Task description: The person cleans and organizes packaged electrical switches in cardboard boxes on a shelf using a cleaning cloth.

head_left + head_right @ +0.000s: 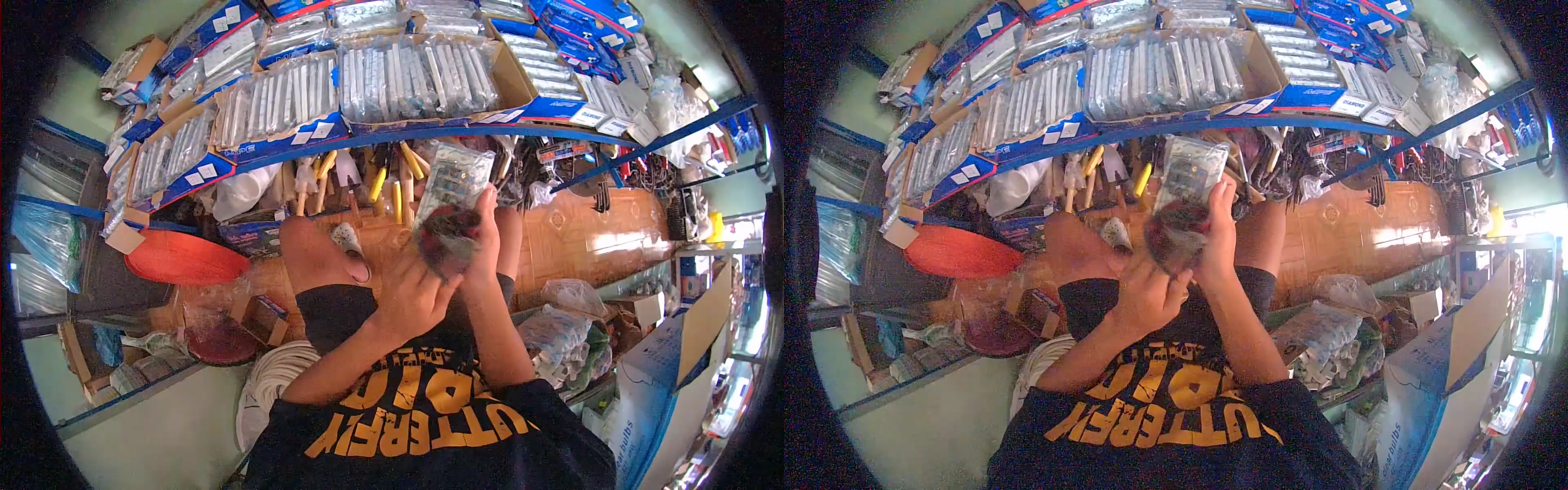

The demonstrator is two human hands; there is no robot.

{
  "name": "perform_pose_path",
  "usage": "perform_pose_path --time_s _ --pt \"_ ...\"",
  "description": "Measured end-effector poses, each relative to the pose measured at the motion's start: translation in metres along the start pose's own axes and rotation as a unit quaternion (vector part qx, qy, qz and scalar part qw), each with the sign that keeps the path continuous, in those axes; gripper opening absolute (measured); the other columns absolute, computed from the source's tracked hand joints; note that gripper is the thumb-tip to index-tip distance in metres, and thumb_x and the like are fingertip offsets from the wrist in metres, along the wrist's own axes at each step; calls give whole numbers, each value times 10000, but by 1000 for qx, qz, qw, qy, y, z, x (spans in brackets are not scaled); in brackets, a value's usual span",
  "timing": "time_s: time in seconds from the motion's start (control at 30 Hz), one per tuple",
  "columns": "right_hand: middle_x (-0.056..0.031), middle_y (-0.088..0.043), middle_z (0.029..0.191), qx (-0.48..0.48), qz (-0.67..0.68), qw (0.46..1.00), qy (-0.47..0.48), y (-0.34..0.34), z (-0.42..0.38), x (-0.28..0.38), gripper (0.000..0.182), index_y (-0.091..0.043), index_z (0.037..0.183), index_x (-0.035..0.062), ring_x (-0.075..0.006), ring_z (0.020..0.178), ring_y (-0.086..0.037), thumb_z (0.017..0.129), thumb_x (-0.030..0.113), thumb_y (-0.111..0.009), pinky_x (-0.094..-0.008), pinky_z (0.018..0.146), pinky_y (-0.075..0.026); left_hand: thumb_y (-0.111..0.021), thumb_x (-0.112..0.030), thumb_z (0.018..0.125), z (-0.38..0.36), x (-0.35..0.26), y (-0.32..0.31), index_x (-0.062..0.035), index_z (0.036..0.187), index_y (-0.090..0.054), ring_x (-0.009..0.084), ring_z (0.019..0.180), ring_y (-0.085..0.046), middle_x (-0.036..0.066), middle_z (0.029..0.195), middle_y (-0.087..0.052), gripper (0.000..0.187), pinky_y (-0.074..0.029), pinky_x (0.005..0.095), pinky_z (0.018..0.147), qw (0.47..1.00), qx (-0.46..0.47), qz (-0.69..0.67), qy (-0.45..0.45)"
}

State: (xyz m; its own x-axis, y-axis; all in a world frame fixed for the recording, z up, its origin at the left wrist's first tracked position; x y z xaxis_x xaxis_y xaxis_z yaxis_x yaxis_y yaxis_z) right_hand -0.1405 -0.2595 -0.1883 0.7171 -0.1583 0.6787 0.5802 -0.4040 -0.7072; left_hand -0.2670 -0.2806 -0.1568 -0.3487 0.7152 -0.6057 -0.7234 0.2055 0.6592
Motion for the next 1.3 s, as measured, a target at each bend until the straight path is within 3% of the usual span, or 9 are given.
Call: perform_pose_path --time_s 0.07,0.47,0.53,0.67,0.8,0.87,0.9,1.03,1.3 --pt "-201 -615 1077 31 14 999 -29 -1 -1 -3 611 -463 1270 36 -294 978 -632 987 542 -271 -386 833 -536 -632 -154 814 3 0 5 75 1100 -587 444 1007 -561 269 1117 -569 370 -447 506 884 998 6 -18 -60" --pt "-142 -556 1172 34 -61 997 41 -22 -3 2 460 -360 1282 105 -256 973 -624 1007 468 -296 -383 818 -545 -685 -48 696 -4 13 38 -14 1072 -647 372 1054 -590 172 1112 -619 380 -494 429 878 992 -49 86 -79" --pt "-112 -529 1163 46 -89 994 47 -27 -5 4 418 -373 1215 106 -230 996 -603 1010 462 -295 -385 831 -539 -655 -37 760 -4 26 49 19 1023 -652 350 993 -611 166 1075 -636 270 -496 426 847 991 -34 6 129" --pt "-76 -495 1178 92 -353 927 85 -31 -21 -9 375 -340 1257 92 -158 1085 -525 1031 390 -316 -303 964 -429 -607 -67 853 44 16 75 50 1133 -601 404 1106 -564 221 1161 -603 304 -429 448 965 988 -145 -39 47" --pt "-86 -385 1383 91 -161 971 148 -32 -27 -24 522 -178 1448 92 -188 1275 -367 1013 262 -412 -346 1060 -301 -613 -153 822 60 -7 60 21 1171 -600 349 1256 -471 162 1258 -568 391 -298 488 1083 992 -33 21 -119" --pt "-101 -323 1468 205 -606 729 246 -13 -30 -16 629 -89 1491 93 -201 1330 -338 1001 264 -445 -335 1058 -323 -626 -182 796 60 -11 58 8 1165 -610 324 1268 -465 127 1256 -575 416 -278 494 1094 989 -1 43 -141" --pt "-79 -426 1345 162 -296 940 39 -10 -31 -17 577 -137 1471 75 -174 1208 -442 1015 293 -415 -300 1002 -375 -627 -171 791 59 -8 59 2 1159 -615 326 1263 -468 126 1252 -576 407 -286 494 1091 988 -13 53 -145" --pt "7 -403 967 108 -223 966 80 -46 -27 0 428 -255 1387 74 -78 864 -384 1039 313 -321 -224 816 -382 -622 -105 778 71 2 82 -15 1151 -626 343 1210 -511 139 1217 -597 383 -359 486 1038 991 -44 49 -114" --pt "4 -430 962 81 -131 987 39 -46 -25 26 275 -370 1161 116 -58 866 -368 1044 351 -287 -205 815 -334 -524 47 803 56 27 83 50 1118 -579 432 963 -610 255 1072 -613 320 -490 429 824 998 -55 36 22"
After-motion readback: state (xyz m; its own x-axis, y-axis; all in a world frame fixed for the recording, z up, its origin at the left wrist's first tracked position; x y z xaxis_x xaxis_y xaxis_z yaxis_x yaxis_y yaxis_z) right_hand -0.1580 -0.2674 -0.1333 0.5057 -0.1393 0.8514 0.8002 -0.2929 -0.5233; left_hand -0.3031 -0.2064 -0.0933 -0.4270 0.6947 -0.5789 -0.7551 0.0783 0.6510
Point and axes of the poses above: each hand's wrist, its own z-axis towards the middle knuckle, its own y-axis out of the back of the hand, x = y × z, the point moved 3 cm from there along z, towards the middle knuckle
